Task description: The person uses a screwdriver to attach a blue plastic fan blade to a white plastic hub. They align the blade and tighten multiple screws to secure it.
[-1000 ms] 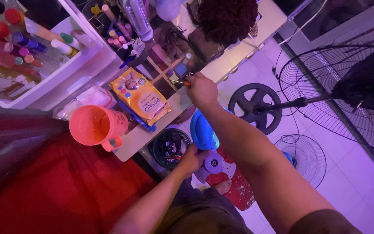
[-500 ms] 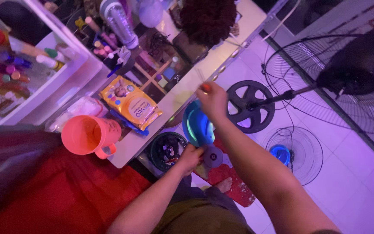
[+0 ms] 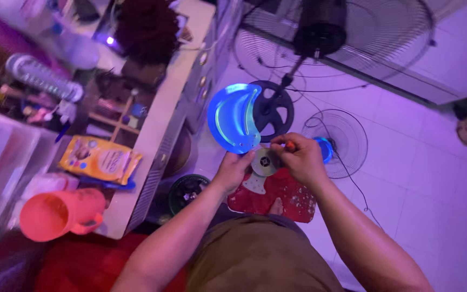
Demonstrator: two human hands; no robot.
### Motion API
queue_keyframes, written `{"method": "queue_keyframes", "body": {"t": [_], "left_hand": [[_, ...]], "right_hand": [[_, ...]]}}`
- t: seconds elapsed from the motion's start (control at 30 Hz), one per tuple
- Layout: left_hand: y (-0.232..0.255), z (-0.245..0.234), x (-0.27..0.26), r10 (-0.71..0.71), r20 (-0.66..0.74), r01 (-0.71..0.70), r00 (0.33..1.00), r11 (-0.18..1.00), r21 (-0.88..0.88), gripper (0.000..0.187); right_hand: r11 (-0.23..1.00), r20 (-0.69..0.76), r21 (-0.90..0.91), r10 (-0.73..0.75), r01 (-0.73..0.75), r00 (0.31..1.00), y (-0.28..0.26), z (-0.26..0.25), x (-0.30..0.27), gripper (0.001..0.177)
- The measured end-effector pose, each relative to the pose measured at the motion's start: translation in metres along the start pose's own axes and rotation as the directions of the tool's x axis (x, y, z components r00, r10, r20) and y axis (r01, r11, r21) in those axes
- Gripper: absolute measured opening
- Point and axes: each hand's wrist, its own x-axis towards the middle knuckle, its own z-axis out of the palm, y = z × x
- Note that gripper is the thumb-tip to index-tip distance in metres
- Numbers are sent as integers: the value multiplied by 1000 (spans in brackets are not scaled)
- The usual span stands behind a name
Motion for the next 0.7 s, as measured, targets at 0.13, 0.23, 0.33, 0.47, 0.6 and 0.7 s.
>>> {"method": "queue_keyframes", "body": {"t": [0.13, 0.23, 0.33, 0.47, 0.6, 0.7], "left_hand": [[19, 47, 8, 139, 142, -164, 980, 969, 183, 30], [16, 81, 11, 140, 101, -166, 985, 929, 331, 24], [6, 115, 14, 137, 46, -144, 989, 892, 429, 23], [-11, 160, 12, 164, 67, -177, 984, 933, 313, 28], [-29, 194, 6, 189, 71, -201, 979, 947, 252, 28], [-38, 209, 0, 160, 72, -174, 984, 942, 288, 27]], "right_hand": [[967, -47, -184, -191, 179, 981, -15, -32, -22, 17], [939, -100, -269, -251, 217, 963, -16, -58, -31, 19], [838, -65, -347, -469, 421, 881, -10, -93, -44, 15], [825, -27, -404, -442, 395, 897, 4, -133, -63, 20], [916, -56, -276, -316, 290, 947, 23, -162, -77, 16], [955, -67, -205, -234, 216, 970, 34, -175, -85, 14]]}}
